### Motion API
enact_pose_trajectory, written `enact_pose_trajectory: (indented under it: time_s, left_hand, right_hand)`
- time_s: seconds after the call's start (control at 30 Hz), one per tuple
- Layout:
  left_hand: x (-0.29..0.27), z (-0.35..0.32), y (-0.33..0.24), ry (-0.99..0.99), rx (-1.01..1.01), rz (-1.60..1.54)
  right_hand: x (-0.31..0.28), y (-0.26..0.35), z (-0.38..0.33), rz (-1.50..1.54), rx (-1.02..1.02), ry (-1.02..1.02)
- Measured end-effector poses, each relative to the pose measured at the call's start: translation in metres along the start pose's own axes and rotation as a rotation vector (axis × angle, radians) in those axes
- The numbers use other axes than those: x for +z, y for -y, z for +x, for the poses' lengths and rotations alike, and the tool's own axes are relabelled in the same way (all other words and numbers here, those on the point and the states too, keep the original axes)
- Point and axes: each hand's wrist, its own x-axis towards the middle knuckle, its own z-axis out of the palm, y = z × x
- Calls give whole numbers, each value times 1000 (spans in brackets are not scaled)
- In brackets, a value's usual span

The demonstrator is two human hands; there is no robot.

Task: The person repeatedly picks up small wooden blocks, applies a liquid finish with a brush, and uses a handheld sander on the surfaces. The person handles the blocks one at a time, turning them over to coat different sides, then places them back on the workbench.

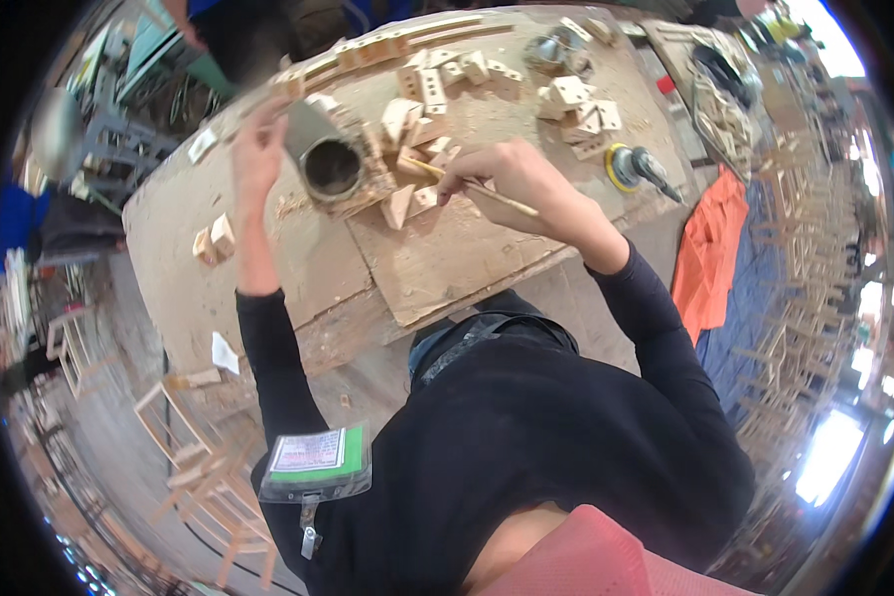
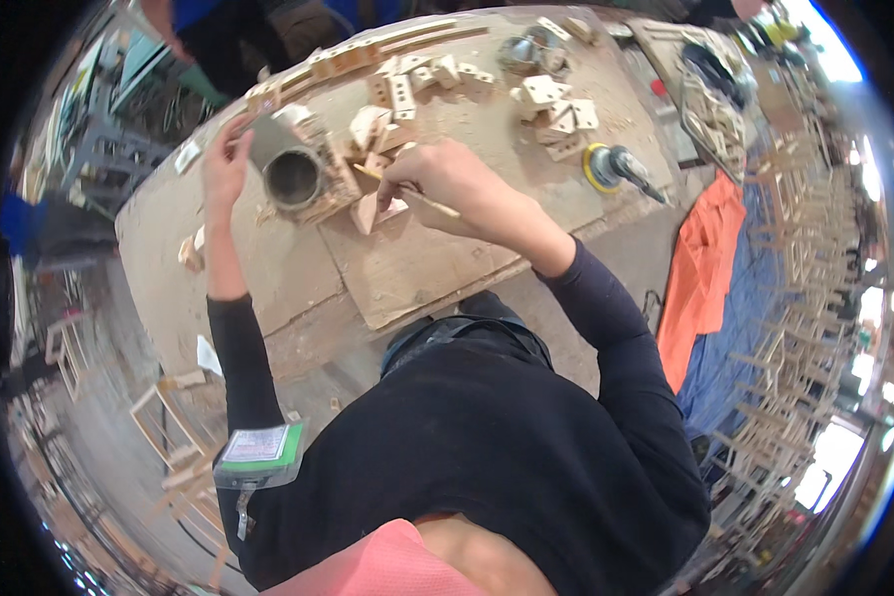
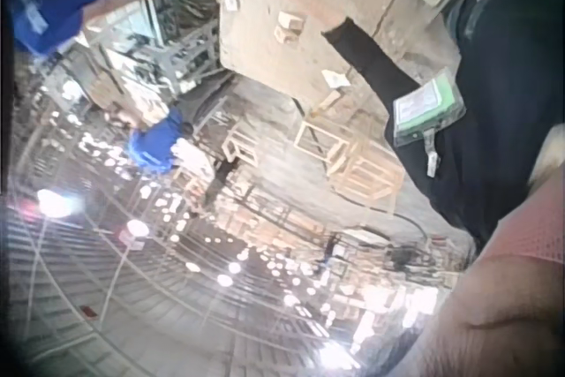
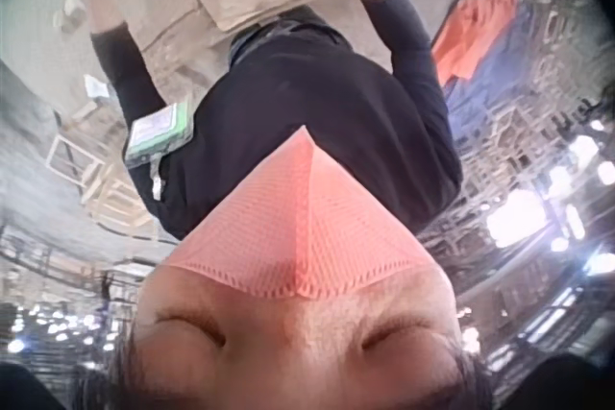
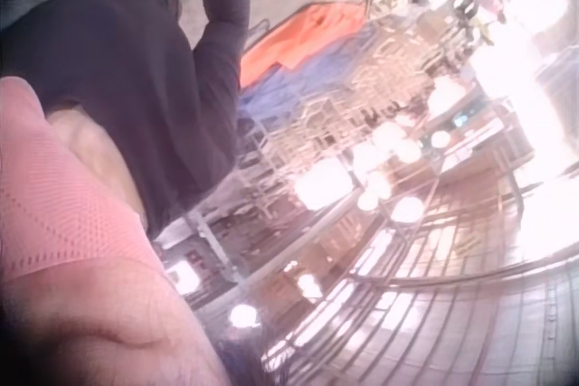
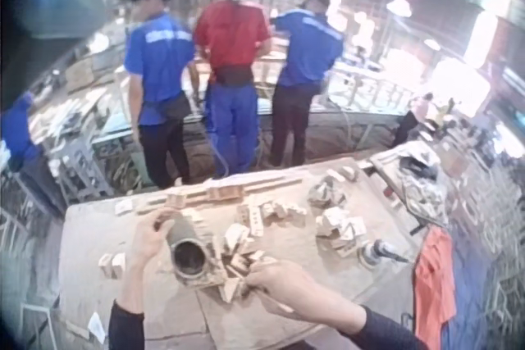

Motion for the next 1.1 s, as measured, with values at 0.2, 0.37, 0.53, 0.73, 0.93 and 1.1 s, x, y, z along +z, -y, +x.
enact_pose_trajectory:
  time_s: [0.2,0.37,0.53,0.73,0.93,1.1]
  left_hand:
    - [30,-53,-103,-440,282,255]
    - [120,-116,-151,15,200,239]
    - [204,-159,-117,397,51,463]
    - [243,-184,-141,362,-143,381]
    - [247,-238,-174,271,-384,440]
    - [261,-251,-194,273,-450,413]
  right_hand:
    - [-86,-72,-114,-30,278,-278]
    - [-141,-166,-181,-134,420,-592]
    - [-180,-280,-203,-157,616,-637]
    - [-219,-415,-174,-421,709,-603]
    - [-238,-540,-102,-544,860,-474]
    - [-235,-602,-90,-539,710,-586]
